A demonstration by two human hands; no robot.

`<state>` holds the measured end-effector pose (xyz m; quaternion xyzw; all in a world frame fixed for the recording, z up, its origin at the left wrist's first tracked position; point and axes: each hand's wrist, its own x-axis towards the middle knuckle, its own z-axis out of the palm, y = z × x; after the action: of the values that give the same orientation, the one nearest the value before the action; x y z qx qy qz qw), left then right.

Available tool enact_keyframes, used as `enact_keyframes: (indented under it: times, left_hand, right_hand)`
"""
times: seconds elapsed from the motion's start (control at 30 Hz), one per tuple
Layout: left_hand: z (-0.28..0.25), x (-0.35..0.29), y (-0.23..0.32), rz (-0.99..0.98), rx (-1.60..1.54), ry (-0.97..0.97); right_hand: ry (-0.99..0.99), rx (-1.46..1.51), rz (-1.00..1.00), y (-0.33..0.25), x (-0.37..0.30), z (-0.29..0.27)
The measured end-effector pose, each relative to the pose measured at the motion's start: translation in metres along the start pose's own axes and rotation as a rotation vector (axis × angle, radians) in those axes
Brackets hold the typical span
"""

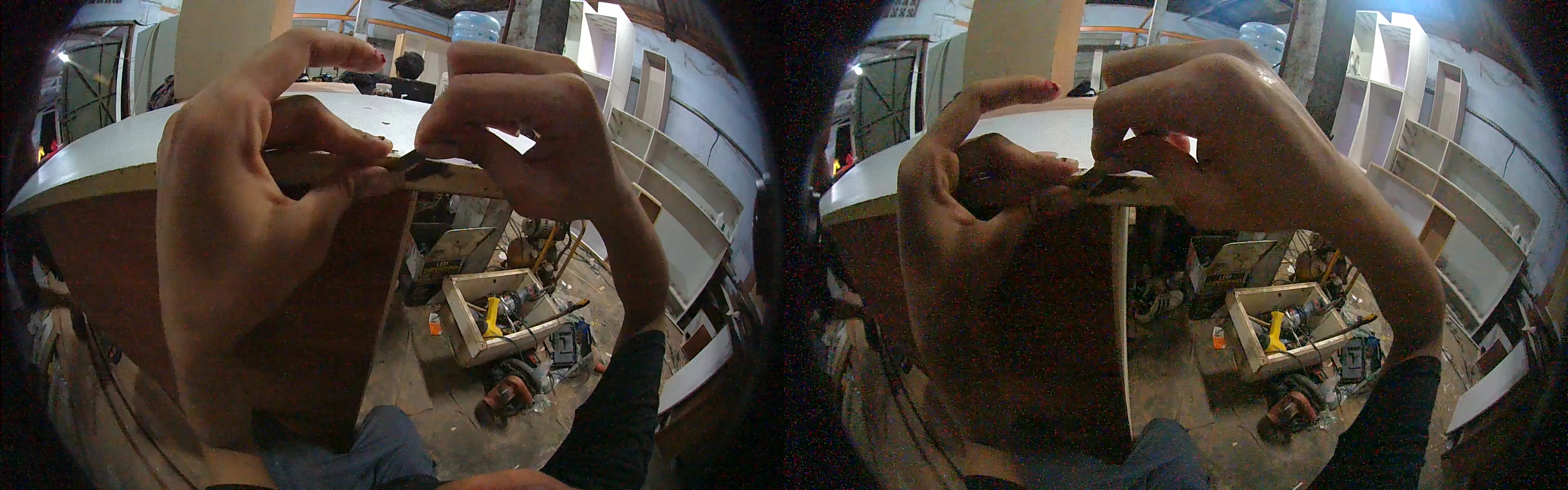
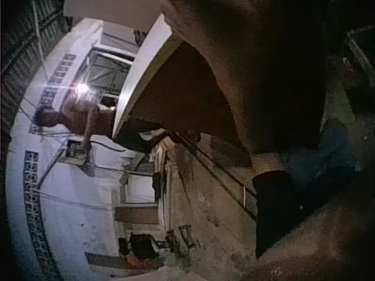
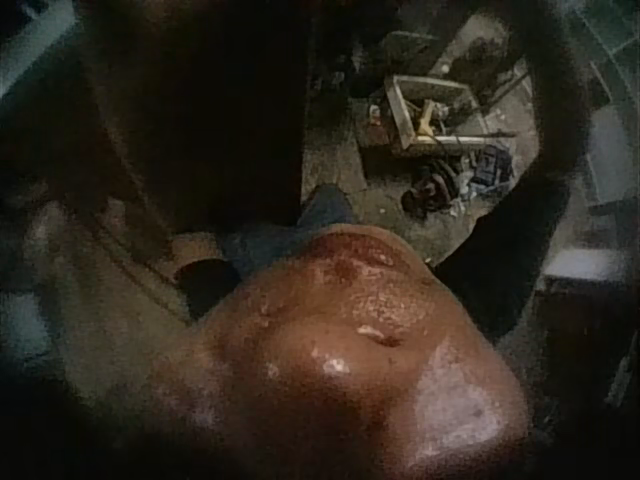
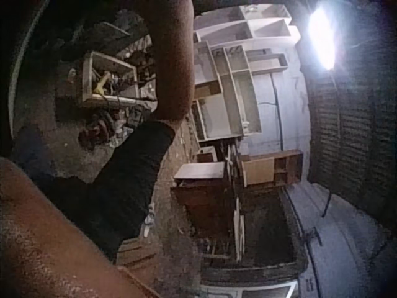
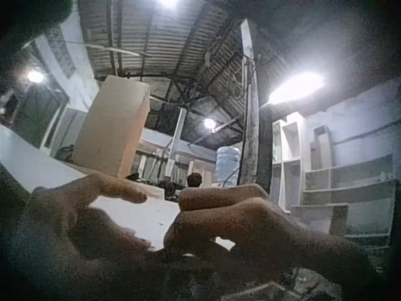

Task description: The person uses a small metal blade to shave and trim the excess material from the edge of a wooden board. The board is rotated and flipped to shave multiple edges.

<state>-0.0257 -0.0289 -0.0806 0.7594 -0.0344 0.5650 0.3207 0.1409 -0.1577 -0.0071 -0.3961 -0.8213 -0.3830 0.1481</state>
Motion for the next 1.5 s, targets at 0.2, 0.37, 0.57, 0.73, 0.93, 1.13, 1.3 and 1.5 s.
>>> enact_keyframes:
  times: [0.2,0.37,0.57,0.73,0.93,1.13,1.3,1.5]
  left_hand:
    - [0.002,-0.002,0.014,-0.025,-0.018,0.016]
    - [0.01,-0.005,0.021,-0.084,-0.057,0.026]
    - [0.008,-0.001,0.014,-0.049,-0.062,0.005]
    - [0.005,0.0,0.02,-0.107,0.017,-0.022]
    - [0.007,-0.001,0.01,0.008,-0.08,-0.009]
    - [-0.006,0.0,0.019,0.018,-0.016,-0.023]
    - [0.001,0.002,-0.005,-0.001,-0.053,-0.066]
    - [-0.009,0.002,-0.002,0.059,0.11,-0.056]
  right_hand:
    - [-0.023,0.01,-0.017,0.0,0.008,-0.003]
    - [-0.076,0.081,0.111,-0.005,0.001,-0.003]
    - [-0.084,0.068,0.215,-0.013,-0.003,-0.007]
    - [-0.048,0.024,0.187,-0.016,-0.005,-0.003]
    - [-0.14,0.021,0.085,-0.002,0.001,-0.008]
    - [-0.27,0.04,0.068,-0.006,0.018,-0.016]
    - [-0.374,-0.002,0.093,-0.01,0.017,-0.013]
    - [-0.39,-0.077,0.146,-0.02,0.019,-0.019]
